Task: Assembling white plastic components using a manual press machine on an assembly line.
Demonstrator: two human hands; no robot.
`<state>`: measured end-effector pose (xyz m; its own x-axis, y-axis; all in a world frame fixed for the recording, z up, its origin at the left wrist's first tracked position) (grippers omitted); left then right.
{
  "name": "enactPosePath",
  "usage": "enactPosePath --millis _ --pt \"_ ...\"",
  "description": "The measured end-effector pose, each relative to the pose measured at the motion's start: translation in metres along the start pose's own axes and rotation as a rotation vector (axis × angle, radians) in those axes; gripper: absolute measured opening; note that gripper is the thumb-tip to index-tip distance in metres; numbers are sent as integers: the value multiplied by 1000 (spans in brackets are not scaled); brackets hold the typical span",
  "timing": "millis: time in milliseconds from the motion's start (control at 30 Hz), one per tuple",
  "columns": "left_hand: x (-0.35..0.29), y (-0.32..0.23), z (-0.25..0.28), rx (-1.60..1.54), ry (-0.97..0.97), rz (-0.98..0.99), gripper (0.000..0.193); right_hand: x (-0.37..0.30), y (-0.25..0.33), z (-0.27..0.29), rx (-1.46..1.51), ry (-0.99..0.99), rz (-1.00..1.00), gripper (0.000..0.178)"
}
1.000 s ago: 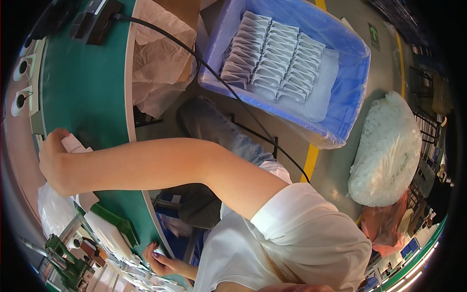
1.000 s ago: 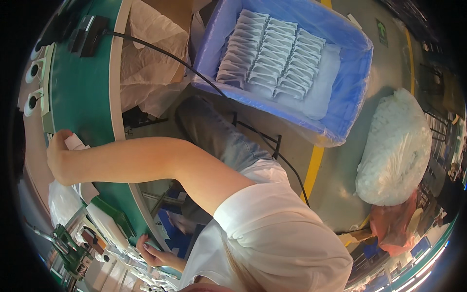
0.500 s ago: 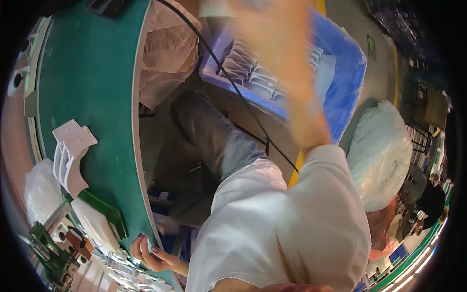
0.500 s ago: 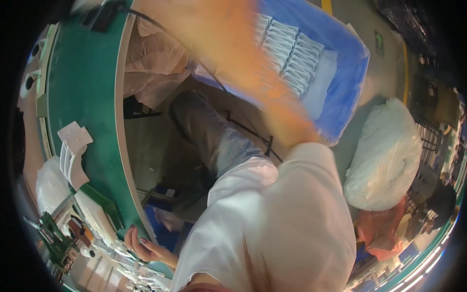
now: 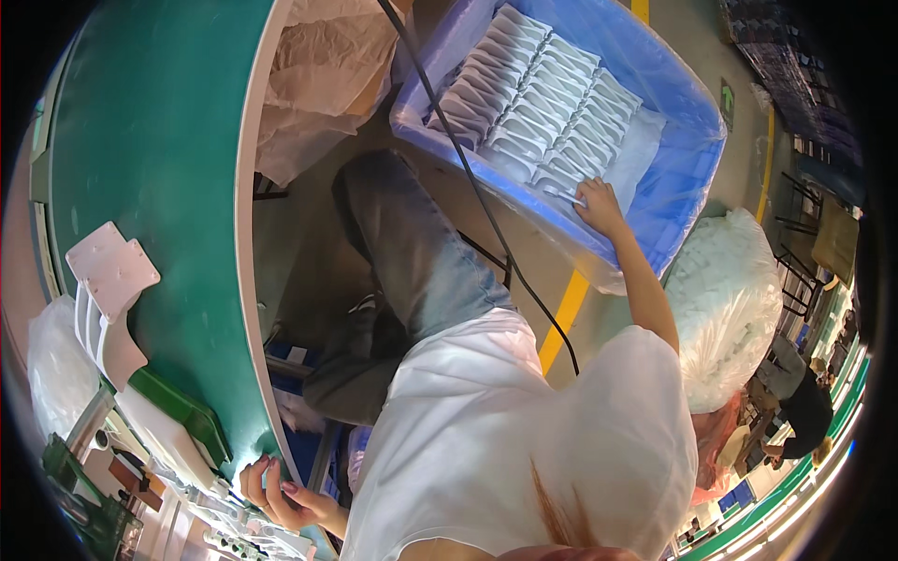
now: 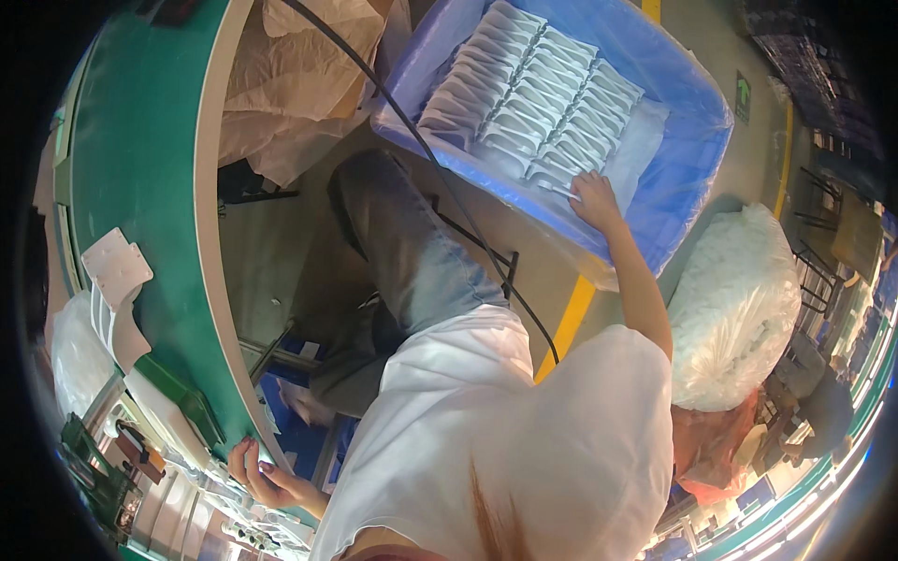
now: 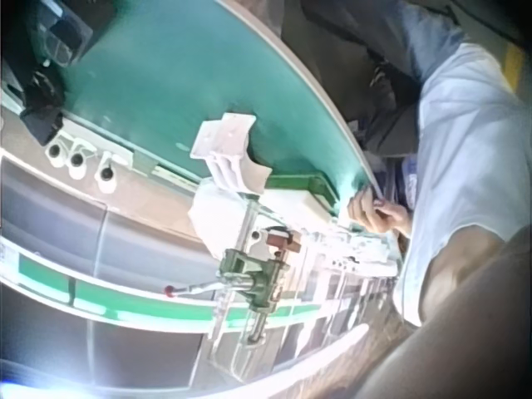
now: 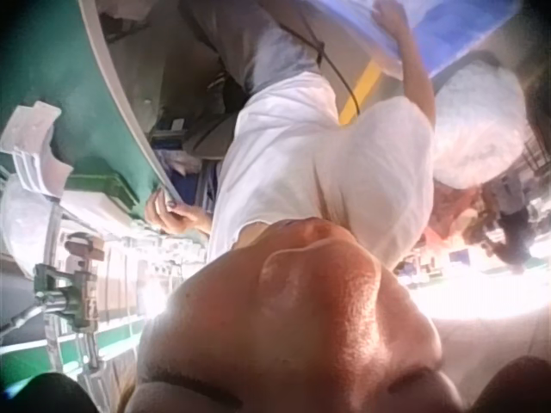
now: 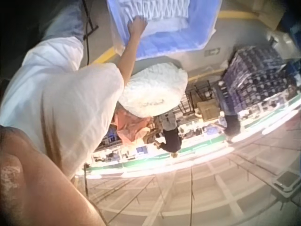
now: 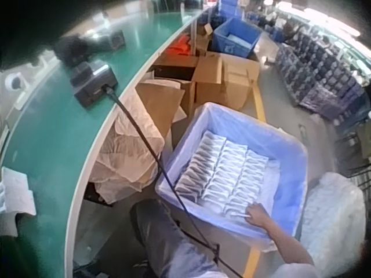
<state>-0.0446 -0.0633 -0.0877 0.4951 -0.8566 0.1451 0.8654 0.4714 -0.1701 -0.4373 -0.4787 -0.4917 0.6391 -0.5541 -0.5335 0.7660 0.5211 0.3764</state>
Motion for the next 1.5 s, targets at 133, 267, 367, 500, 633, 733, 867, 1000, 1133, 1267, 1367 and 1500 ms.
enactPosePath --millis 133,267,367,500,633,733,867,1000,1133,1267,1367,1500 --pt "-2 -1 0 -44 -43 69 29 28 8 -7 -89 -133 108 16" --pt "1 5 -4 -66 -54 89 28 35 -9 -30 -134 3 49 17" --pt "-1 4 -1 -42 -69 106 28 53 -13 -39 -182 64 12 19" --pt "-2 4 -2 -50 -69 124 28 50 -2 -35 -199 33 58 20" --pt "-1 3 -1 -28 -56 115 28 51 -10 -39 -222 47 20 20" --pt "-2 6 -2 -49 -60 138 28 49 -5 -30 -187 22 -10 20" --pt "-1 1 -3 1 -44 108 32 40 3 15 105 -193 -172 21" --pt "-5 -5 -4 59 -45 67 37 23 -30 20 239 -260 -432 33" --pt "-8 3 -3 16 -25 110 39 16 -33 -26 613 698 -508 32" --pt "-1 -4 -4 67 -62 115 39 33 -30 -51 583 656 -191 36" --pt "-5 1 -5 32 -33 93 39 40 -15 -49 421 626 -262 46" --pt "-6 4 -5 49 -44 109 39 48 -12 -55 75 755 -278 57"
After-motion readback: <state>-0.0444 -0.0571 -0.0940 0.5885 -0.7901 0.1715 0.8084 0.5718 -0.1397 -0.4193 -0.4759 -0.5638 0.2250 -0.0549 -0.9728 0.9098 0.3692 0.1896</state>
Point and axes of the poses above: each hand's wrist, its own x-axis towards the middle knuckle, its own z-axis out of the back of the hand, y = z × x, the point moved 4 cm from there along x, towards the middle knuckle, and after that the axes turned 14 degrees about y, right-handed, at the moved point
